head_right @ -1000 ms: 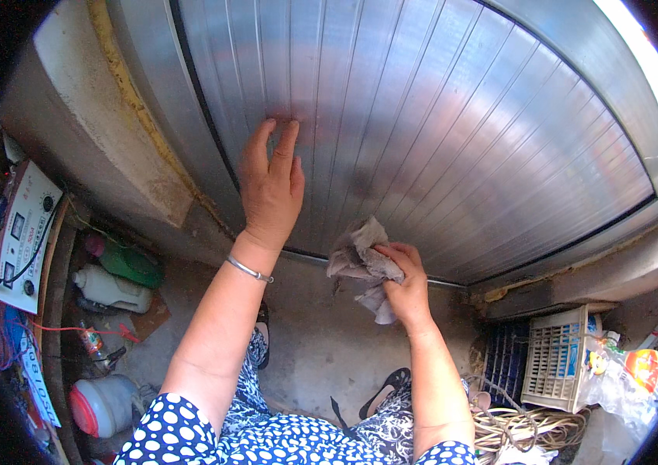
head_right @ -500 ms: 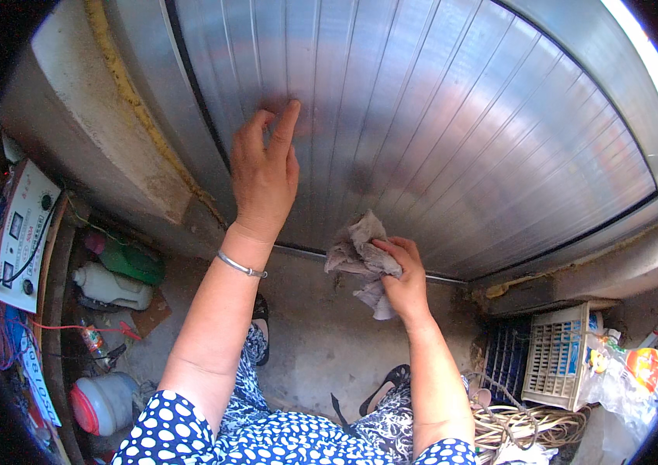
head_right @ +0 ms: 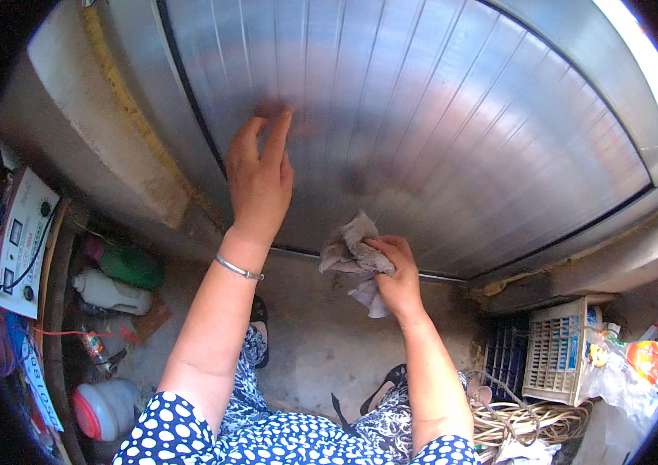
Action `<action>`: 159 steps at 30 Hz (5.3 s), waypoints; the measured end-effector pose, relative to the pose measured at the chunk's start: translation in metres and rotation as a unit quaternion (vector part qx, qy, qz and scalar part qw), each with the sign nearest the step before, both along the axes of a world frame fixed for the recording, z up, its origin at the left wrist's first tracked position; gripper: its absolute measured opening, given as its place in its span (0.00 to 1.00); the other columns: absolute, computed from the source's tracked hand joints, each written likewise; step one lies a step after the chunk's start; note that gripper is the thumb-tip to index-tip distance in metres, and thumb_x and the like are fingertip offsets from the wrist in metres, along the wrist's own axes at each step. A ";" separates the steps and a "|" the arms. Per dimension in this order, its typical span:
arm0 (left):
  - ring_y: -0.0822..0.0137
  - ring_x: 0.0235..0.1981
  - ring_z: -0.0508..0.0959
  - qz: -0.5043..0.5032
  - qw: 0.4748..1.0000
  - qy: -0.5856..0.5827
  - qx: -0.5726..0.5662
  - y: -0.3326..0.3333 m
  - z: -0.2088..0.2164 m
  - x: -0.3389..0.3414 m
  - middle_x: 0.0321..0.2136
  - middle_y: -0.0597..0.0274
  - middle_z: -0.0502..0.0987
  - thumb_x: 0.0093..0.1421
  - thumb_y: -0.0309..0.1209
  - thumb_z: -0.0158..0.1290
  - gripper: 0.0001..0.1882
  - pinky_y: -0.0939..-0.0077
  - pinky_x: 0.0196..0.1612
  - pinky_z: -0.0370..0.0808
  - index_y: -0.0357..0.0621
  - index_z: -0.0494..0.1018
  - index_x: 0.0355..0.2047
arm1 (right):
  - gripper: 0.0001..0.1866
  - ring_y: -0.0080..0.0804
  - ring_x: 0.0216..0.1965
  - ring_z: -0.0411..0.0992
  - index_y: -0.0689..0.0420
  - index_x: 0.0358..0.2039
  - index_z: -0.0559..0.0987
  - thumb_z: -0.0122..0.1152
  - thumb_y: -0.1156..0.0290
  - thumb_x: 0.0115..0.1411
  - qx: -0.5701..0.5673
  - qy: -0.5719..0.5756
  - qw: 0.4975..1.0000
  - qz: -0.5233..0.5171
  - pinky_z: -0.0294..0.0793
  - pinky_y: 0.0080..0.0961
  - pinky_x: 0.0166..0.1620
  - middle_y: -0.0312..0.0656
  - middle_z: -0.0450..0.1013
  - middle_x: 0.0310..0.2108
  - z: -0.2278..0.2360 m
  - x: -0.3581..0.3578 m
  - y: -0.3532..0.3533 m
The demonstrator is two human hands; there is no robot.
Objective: The person sits on the floor and wipes a metal rolling shutter door with a cloth. They systematically clean the surface from top to bottom, using both hands to hold and maneuver the rag across the metal panels.
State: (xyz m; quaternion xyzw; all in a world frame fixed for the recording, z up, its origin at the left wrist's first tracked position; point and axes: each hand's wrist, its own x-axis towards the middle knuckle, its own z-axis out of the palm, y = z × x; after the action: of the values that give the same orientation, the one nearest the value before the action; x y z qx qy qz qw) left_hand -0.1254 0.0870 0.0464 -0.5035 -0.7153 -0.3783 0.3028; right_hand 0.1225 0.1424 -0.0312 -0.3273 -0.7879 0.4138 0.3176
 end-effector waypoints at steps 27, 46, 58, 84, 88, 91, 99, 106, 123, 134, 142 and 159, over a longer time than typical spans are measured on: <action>0.50 0.52 0.69 -0.071 0.997 -0.016 0.027 -0.018 0.008 0.001 0.50 0.51 0.68 0.52 0.19 0.54 0.27 0.58 0.54 0.67 0.49 0.70 0.54 | 0.32 0.47 0.54 0.64 0.51 0.52 0.74 0.59 0.87 0.44 0.564 0.173 0.791 -0.162 0.62 0.37 0.59 0.45 0.68 0.48 0.235 -0.048 0.067; 0.59 0.47 0.73 -0.009 0.973 -0.092 0.213 -0.046 0.021 -0.050 0.47 0.58 0.72 0.57 0.19 0.50 0.19 0.69 0.45 0.72 0.45 0.72 0.50 | 0.17 0.36 0.47 0.61 0.51 0.44 0.79 0.56 0.65 0.52 0.600 -0.228 0.725 0.248 0.62 0.33 0.49 0.33 0.66 0.49 -0.078 -0.077 0.064; 0.60 0.47 0.74 0.023 0.966 -0.103 0.235 -0.063 0.021 -0.061 0.46 0.58 0.72 0.58 0.21 0.51 0.17 0.71 0.43 0.74 0.45 0.72 0.49 | 0.16 0.39 0.51 0.65 0.44 0.42 0.80 0.55 0.70 0.51 0.659 -0.116 0.739 0.073 0.65 0.39 0.48 0.38 0.68 0.52 0.151 -0.103 0.044; 0.54 0.47 0.73 0.015 0.974 -0.097 0.203 -0.071 0.019 -0.072 0.43 0.53 0.74 0.56 0.21 0.51 0.16 0.64 0.51 0.70 0.41 0.73 0.46 | 0.19 0.39 0.54 0.61 0.62 0.44 0.79 0.55 0.70 0.51 0.604 -0.254 0.671 0.347 0.62 0.31 0.53 0.42 0.64 0.58 -0.124 -0.176 0.031; 0.54 0.46 0.74 0.020 0.970 -0.108 0.217 -0.073 0.023 -0.069 0.43 0.53 0.74 0.55 0.20 0.51 0.16 0.64 0.51 0.70 0.41 0.73 0.45 | 0.18 0.40 0.51 0.62 0.61 0.41 0.80 0.54 0.67 0.51 0.571 -0.297 0.672 0.367 0.62 0.34 0.52 0.42 0.66 0.55 -0.156 -0.180 0.024; 0.54 0.46 0.74 0.015 0.965 -0.123 0.231 -0.073 0.026 -0.069 0.42 0.53 0.74 0.55 0.20 0.52 0.15 0.64 0.50 0.70 0.41 0.73 0.45 | 0.16 0.38 0.51 0.62 0.56 0.40 0.81 0.56 0.68 0.49 0.552 -0.365 0.672 0.331 0.60 0.36 0.52 0.38 0.67 0.53 -0.136 -0.185 0.017; 0.54 0.45 0.74 0.023 0.959 -0.119 0.256 -0.081 0.019 -0.078 0.41 0.54 0.73 0.55 0.20 0.52 0.15 0.64 0.49 0.71 0.40 0.72 0.45 | 0.19 0.39 0.52 0.66 0.48 0.42 0.80 0.60 0.76 0.46 0.623 -0.128 0.764 0.104 0.65 0.38 0.50 0.36 0.69 0.50 0.129 -0.181 0.007; 0.55 0.45 0.74 0.011 0.957 -0.143 0.253 -0.074 0.020 -0.064 0.42 0.55 0.74 0.56 0.20 0.52 0.15 0.66 0.50 0.71 0.41 0.73 0.44 | 0.38 0.41 0.54 0.65 0.42 0.52 0.76 0.71 0.81 0.35 0.737 0.003 0.658 -0.152 0.67 0.34 0.53 0.37 0.66 0.56 0.232 -0.183 0.028; 0.59 0.44 0.75 0.005 0.972 -0.096 0.213 -0.066 0.008 -0.069 0.42 0.56 0.75 0.56 0.20 0.52 0.16 0.71 0.44 0.72 0.43 0.74 0.45 | 0.19 0.36 0.48 0.65 0.47 0.45 0.79 0.58 0.67 0.50 0.673 -0.108 0.722 0.116 0.64 0.34 0.45 0.37 0.66 0.52 0.046 -0.189 0.015; 0.55 0.45 0.73 -0.003 0.980 -0.098 0.173 -0.060 0.011 -0.060 0.41 0.55 0.74 0.54 0.20 0.53 0.16 0.65 0.49 0.71 0.41 0.74 0.44 | 0.20 0.40 0.53 0.65 0.53 0.49 0.77 0.54 0.75 0.54 0.330 -0.394 0.834 0.201 0.67 0.39 0.49 0.43 0.65 0.55 -0.157 -0.147 -0.004; 0.56 0.46 0.74 -0.038 0.985 -0.100 0.138 -0.057 0.011 -0.048 0.43 0.55 0.74 0.56 0.21 0.52 0.16 0.67 0.47 0.72 0.43 0.74 0.46 | 0.23 0.53 0.55 0.67 0.57 0.59 0.64 0.47 0.73 0.62 -0.640 0.315 0.687 -0.136 0.69 0.47 0.58 0.51 0.68 0.55 -0.205 -0.056 -0.041; 0.53 0.44 0.73 -0.045 0.994 -0.077 0.066 -0.061 0.013 -0.031 0.44 0.51 0.73 0.56 0.19 0.51 0.17 0.66 0.44 0.70 0.40 0.73 0.48 | 0.17 0.40 0.51 0.70 0.65 0.52 0.68 0.42 0.69 0.68 -0.708 0.277 0.632 -0.151 0.73 0.36 0.52 0.50 0.69 0.51 -0.139 -0.225 -0.040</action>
State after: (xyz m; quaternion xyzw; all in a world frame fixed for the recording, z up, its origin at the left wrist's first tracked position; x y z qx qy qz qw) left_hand -0.1564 0.0262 0.0591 -0.4834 -0.6867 -0.4758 0.2617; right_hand -0.1027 0.1024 -0.1706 -0.4360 -0.0676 0.8620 0.2494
